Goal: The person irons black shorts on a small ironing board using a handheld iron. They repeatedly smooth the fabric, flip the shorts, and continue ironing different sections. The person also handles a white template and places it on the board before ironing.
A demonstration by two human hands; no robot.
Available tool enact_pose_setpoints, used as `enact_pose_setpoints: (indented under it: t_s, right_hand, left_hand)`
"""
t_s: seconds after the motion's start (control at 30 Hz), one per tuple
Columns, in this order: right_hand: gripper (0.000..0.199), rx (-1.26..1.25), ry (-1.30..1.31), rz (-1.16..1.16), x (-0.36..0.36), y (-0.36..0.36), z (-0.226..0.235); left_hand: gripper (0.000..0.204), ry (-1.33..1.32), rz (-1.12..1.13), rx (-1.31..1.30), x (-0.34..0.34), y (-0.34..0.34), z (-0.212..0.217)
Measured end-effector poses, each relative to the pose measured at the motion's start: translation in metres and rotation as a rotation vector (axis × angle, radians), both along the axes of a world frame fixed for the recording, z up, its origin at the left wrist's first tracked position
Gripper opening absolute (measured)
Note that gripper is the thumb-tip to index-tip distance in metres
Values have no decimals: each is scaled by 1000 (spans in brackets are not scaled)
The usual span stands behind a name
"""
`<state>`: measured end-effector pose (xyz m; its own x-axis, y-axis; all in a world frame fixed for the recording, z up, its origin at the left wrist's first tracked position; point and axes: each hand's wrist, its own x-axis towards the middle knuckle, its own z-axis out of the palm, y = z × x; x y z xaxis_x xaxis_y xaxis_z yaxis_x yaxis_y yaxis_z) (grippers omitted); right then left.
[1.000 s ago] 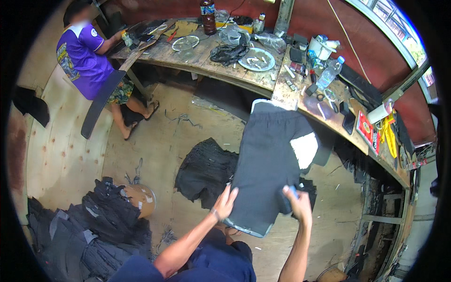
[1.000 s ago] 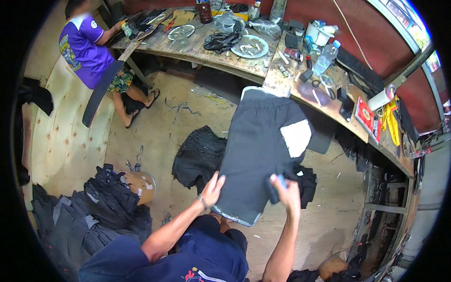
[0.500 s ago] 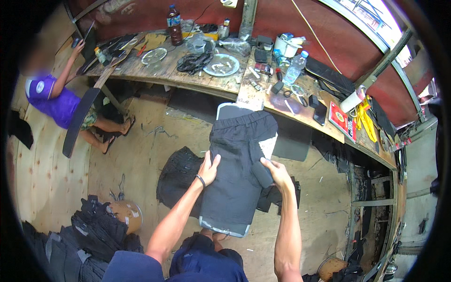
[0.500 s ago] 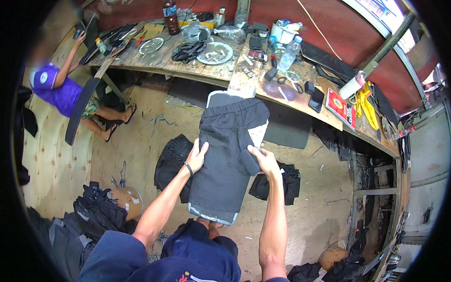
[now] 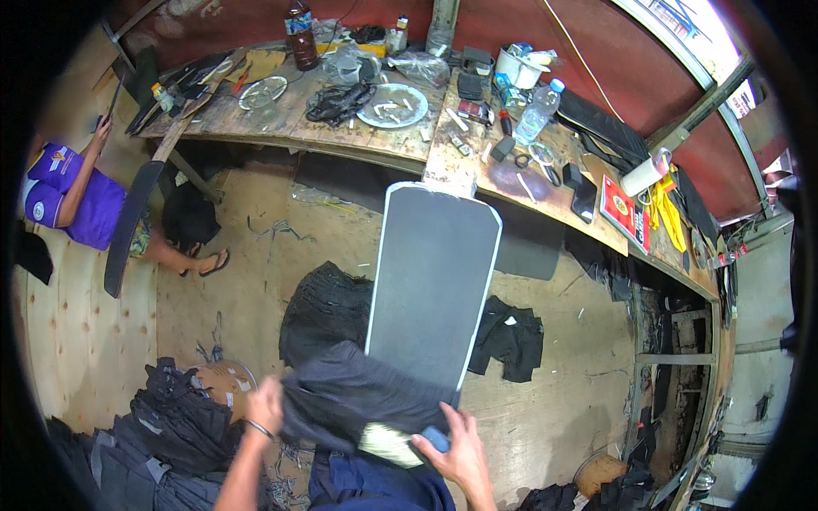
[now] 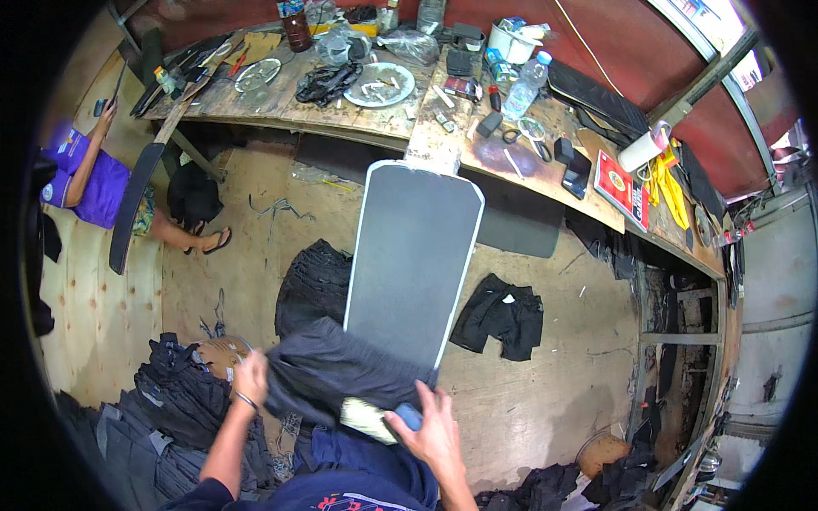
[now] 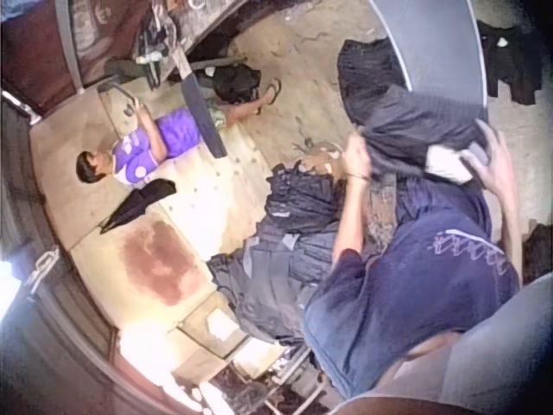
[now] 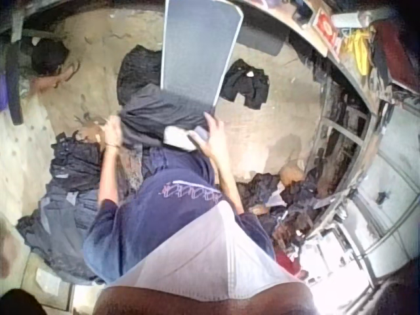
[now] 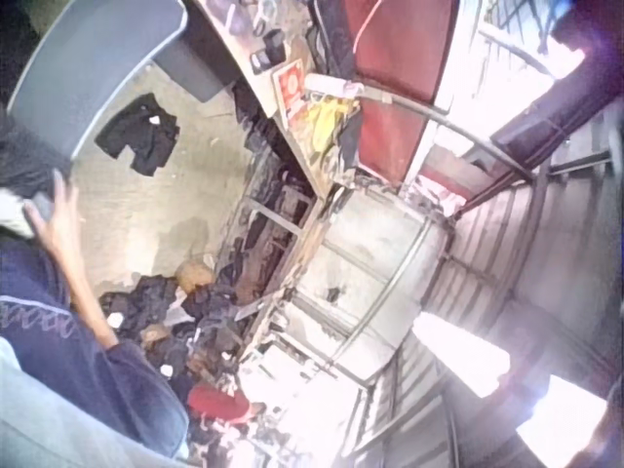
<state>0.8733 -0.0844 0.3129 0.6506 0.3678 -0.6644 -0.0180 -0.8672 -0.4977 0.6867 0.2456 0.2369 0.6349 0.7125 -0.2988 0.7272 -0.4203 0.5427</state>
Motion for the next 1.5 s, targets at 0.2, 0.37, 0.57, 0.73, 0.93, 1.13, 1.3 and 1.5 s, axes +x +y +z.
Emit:
enact_pose_setpoints:
  t_s: [0.2, 0.37, 0.57, 0.73, 0.93, 1.13, 1.3, 1.5]
  right_hand:
    - [93, 232, -78, -220, -1, -7, -25]
    - [92, 362, -197, -391, 37, -1, -36]
    - [67, 423, -603, -485, 102, 62, -45]
    - [73, 326, -740, 235, 75, 119, -68]
    - [70, 490, -807, 101, 112, 144, -96]
    - [65, 284, -773, 60, 112, 181, -90]
    - [73, 400, -491, 284, 83, 172, -85]
    - [76, 291, -581, 216, 87, 158, -79]
  left_hand:
    - [46, -362, -917, 177, 36, -55, -5]
    - [105, -8, -1087, 289, 131, -90, -23]
    - [115, -363, -1058, 469, 358, -25, -44]
    - [115, -376, -1151, 456, 420, -9, -58]
    - [138, -464, -1210, 370, 440, -4, -57]
    - [153, -478, -1106, 374, 449, -10, -64]
    - [143, -442, -1093, 363, 447, -9, -65]
    - [136, -464, -1032, 407, 443, -15, -68]
